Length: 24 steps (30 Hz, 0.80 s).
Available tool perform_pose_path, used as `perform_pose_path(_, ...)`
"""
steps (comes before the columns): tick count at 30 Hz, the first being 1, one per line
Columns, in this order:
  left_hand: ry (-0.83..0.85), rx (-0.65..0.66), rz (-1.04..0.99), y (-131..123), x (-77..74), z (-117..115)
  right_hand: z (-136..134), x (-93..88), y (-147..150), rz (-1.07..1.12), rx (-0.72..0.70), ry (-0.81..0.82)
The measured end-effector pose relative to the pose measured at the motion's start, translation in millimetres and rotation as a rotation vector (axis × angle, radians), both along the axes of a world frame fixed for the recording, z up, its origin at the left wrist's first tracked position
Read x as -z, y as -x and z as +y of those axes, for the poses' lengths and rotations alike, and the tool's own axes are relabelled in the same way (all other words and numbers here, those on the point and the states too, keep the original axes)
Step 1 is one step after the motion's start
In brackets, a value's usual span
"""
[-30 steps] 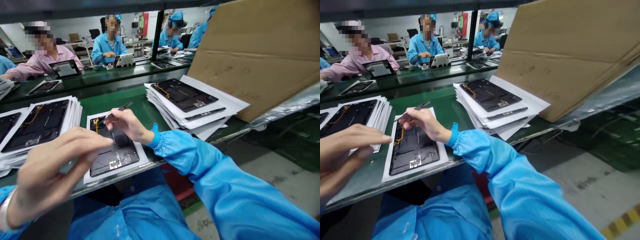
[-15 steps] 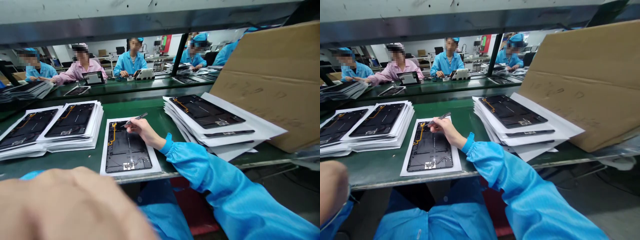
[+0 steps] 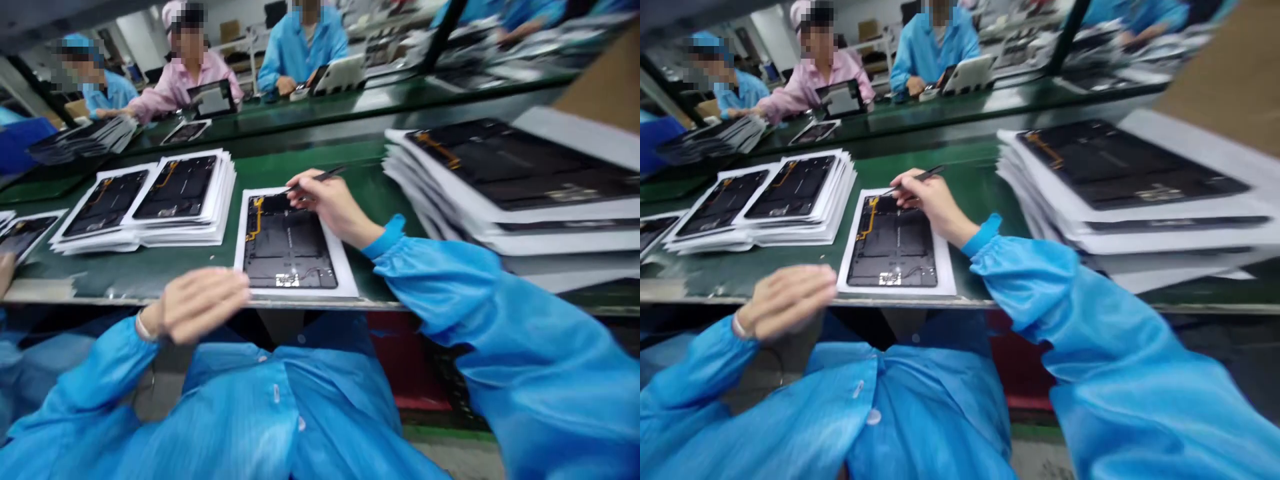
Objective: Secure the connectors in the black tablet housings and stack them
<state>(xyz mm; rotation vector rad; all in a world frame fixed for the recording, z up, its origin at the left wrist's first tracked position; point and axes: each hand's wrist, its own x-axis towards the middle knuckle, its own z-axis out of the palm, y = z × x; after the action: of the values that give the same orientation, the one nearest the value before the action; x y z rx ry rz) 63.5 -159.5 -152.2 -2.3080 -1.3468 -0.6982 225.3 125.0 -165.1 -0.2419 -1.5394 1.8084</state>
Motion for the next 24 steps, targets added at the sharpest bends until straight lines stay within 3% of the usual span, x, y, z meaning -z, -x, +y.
perform_pose_path(3,-0.085,-0.177,-0.009,26,2.5,-5,-1,1.1,0,-0.057,0.06,-0.103)
perform_pose_path(6,0.086,-0.326,-0.127,38,1.9,7,-6,-0.5,-2,-0.096,0.058,-0.132)
perform_pose_path(16,0.601,-0.106,-0.065,13,-6.8,71,-8,-1.7,-2,-0.084,0.074,-0.168)
perform_pose_path(24,0.776,0.008,-0.047,15,-14.6,96,-7,3.3,-2,-0.117,0.021,-0.2)
